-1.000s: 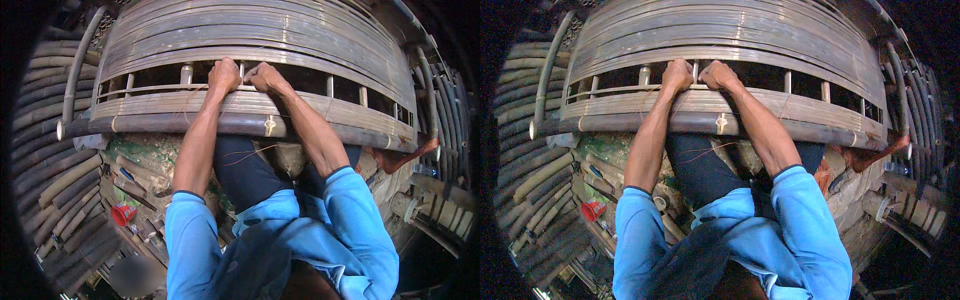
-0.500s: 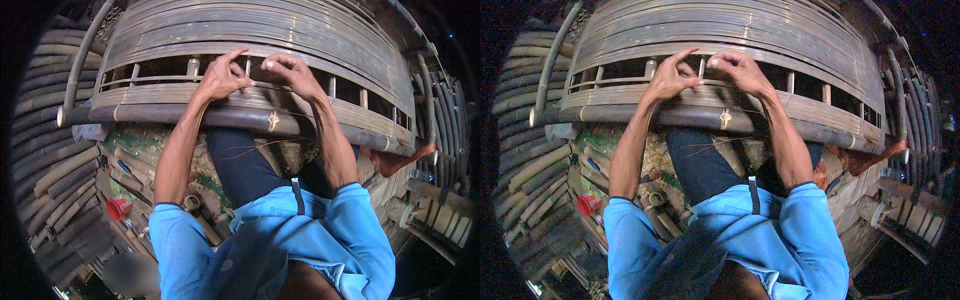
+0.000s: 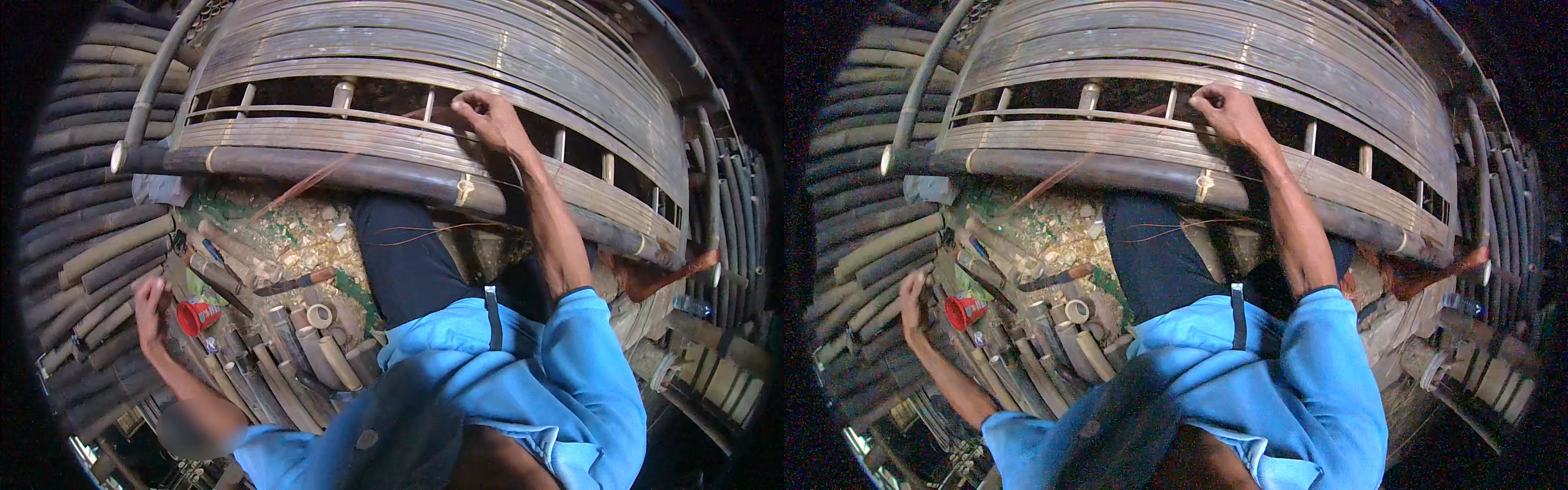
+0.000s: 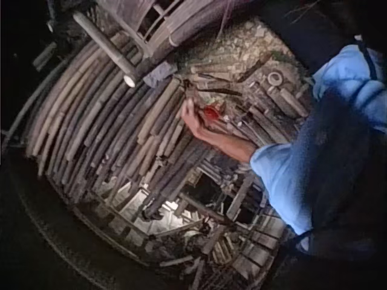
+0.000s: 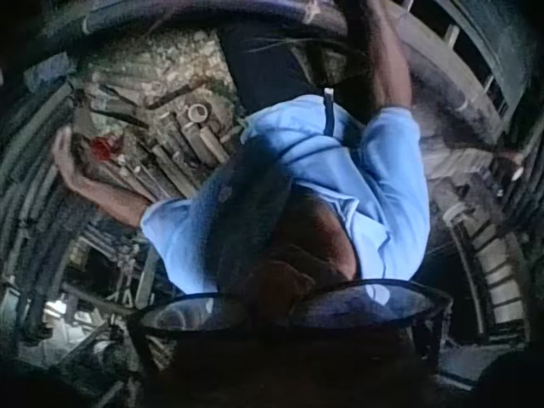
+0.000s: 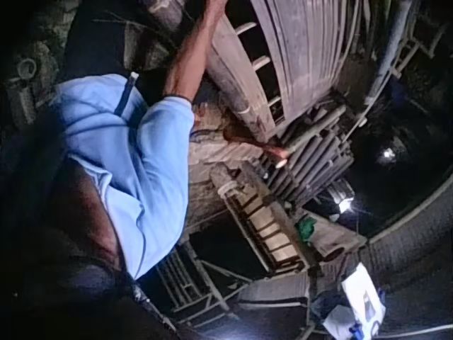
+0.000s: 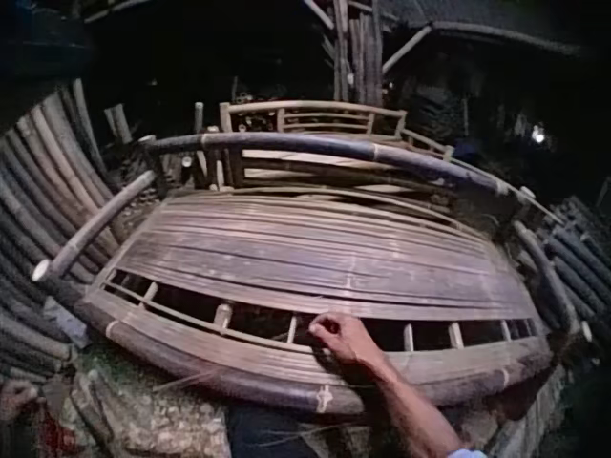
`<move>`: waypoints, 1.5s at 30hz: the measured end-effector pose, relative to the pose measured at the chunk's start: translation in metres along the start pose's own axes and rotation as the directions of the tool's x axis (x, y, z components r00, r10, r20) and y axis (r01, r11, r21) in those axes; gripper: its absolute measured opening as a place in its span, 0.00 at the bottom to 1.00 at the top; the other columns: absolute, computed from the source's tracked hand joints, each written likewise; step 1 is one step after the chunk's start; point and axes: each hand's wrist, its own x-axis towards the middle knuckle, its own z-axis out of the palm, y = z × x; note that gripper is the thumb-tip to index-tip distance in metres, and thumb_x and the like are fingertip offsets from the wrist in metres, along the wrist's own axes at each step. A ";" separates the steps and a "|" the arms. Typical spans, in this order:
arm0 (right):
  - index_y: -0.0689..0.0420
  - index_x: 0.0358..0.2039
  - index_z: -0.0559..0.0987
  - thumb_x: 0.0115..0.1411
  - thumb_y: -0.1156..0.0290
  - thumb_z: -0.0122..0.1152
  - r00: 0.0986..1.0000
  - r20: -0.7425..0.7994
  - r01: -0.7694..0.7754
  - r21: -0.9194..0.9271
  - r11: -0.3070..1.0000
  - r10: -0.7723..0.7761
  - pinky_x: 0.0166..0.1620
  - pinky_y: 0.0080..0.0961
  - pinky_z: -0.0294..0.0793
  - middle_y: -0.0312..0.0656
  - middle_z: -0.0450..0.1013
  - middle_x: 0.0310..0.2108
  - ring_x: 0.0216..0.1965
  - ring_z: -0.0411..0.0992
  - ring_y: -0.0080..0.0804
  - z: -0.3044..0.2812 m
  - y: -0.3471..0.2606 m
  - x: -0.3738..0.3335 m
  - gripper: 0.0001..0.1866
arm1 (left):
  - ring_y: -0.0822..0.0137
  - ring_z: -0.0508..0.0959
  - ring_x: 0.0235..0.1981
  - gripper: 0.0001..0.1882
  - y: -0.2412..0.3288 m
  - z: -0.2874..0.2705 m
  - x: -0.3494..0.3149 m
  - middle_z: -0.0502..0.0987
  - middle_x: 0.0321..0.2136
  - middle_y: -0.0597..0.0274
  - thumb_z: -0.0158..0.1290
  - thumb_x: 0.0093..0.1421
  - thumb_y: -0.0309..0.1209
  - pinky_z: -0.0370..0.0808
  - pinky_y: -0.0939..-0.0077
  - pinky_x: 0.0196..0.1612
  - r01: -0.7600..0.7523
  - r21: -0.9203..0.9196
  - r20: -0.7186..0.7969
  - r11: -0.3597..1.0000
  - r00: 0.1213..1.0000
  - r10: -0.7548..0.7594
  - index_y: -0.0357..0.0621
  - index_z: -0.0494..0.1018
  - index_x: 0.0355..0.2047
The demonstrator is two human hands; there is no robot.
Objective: The person constructs a bamboo structure by wrapping and tying thin binding material around bamboo poles, pulling the material tight and tucking it into the joints.
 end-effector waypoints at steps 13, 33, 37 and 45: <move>0.62 0.15 0.71 0.65 0.44 0.60 0.954 0.240 -0.179 -0.022 0.984 0.179 0.24 0.36 0.60 0.35 0.60 0.13 0.18 0.57 0.26 0.012 -0.010 -0.016 0.34 | 0.45 0.68 0.63 0.49 0.017 0.265 0.019 0.68 0.62 0.39 0.67 0.53 0.54 0.67 0.53 0.64 -0.099 0.335 -0.062 0.937 0.990 0.126 0.30 0.65 0.64; 0.56 0.45 0.84 0.60 0.52 0.66 0.996 -0.033 0.081 0.001 0.997 -0.081 0.50 0.43 0.75 0.51 0.80 0.42 0.44 0.78 0.48 0.036 -0.014 -0.020 0.21 | 0.66 0.64 0.23 0.27 0.170 0.309 -0.018 0.63 0.17 0.64 0.38 0.77 0.43 0.68 0.60 0.45 0.076 -0.981 0.166 0.180 0.814 0.556 0.51 0.58 0.17; 0.54 0.51 0.81 0.60 0.54 0.67 0.868 0.004 0.494 -0.103 0.863 -0.497 0.60 0.40 0.66 0.42 0.74 0.53 0.57 0.70 0.43 0.054 -0.061 -0.031 0.23 | 0.78 0.62 0.24 0.21 0.170 0.311 -0.045 0.64 0.21 0.70 0.42 0.76 0.40 0.63 0.79 0.33 -0.072 -0.829 0.274 0.554 0.812 0.516 0.38 0.72 0.30; 0.58 0.17 0.63 0.59 0.50 0.67 0.849 0.098 0.511 0.100 0.854 -0.520 0.36 0.41 0.58 0.46 0.57 0.20 0.27 0.57 0.46 0.082 -0.058 -0.055 0.30 | 0.78 0.61 0.26 0.19 0.182 0.298 -0.087 0.60 0.22 0.72 0.43 0.75 0.36 0.61 0.77 0.29 -0.153 -0.620 0.337 0.770 0.834 0.437 0.39 0.67 0.26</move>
